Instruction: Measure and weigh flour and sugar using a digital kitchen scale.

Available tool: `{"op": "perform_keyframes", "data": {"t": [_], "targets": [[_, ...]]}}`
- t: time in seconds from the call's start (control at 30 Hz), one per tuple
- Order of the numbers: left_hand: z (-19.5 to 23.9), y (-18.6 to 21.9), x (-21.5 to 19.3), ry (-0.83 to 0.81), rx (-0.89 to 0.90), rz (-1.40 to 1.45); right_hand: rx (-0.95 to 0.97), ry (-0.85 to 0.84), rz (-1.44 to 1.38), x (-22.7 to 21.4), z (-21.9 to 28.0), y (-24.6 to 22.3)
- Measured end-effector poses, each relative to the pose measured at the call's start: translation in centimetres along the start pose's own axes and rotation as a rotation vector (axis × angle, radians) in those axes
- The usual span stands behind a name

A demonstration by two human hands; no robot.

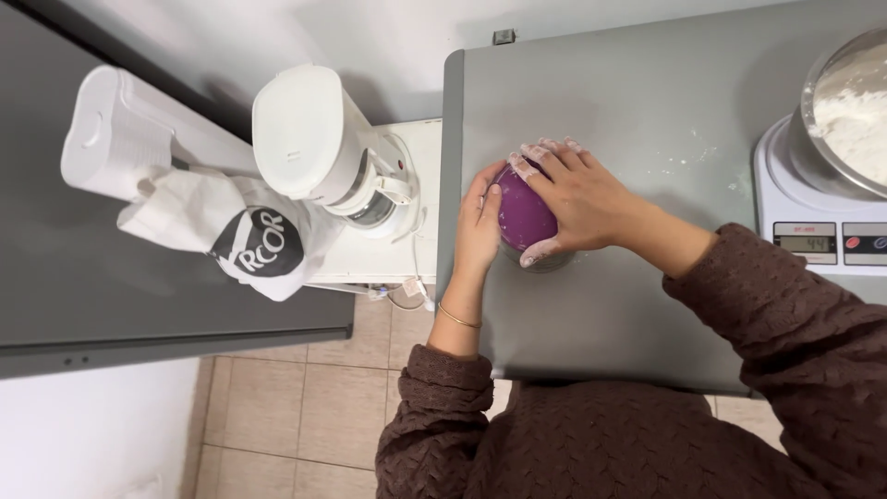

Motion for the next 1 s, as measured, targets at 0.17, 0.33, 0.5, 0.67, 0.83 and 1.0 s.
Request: {"op": "perform_keyframes", "data": {"t": [0.17, 0.33, 0.5, 0.67, 0.83, 1.0], "targets": [[-1.6, -3.1, 0.8, -0.092, -0.06, 0.208, -0.034, 0.065, -0.009, 0.5, 0.3, 0.4], [-2.2, -3.8, 0.5, -0.103, -0.134, 0.241, -0.052, 0.062, -0.022, 0.4, -0.2, 0.4], [-2.2, -4.2, 0.5, -0.04, -0.057, 0.02, -0.04, 0.043, 0.009, 0.1, 0.4, -0.1], [-1.1, -3.2, 0.4, 0.085, 0.005, -0.185, -0.005, 0.049, 0.011, 1.1, 0.9, 0.3], [-0.8, -2.6, 0.6, 0.124, 0.016, -0.254, 0.012, 0.095, -0.009, 1.2, 0.9, 0.4], [-0.3, -1.3, 0.2, 0.266, 0.04, -0.517, -0.052, 0.125, 0.045, 0.8, 0.6, 0.0]]}}
Point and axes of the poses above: each hand's wrist, its own z-axis away from the middle knuckle, its own x-axis out of the palm, y = z × x, the point moved 6 cm from there along -z, towards the middle knuckle, and after that the axes turned 14 degrees about -x, right-handed, at the moved point
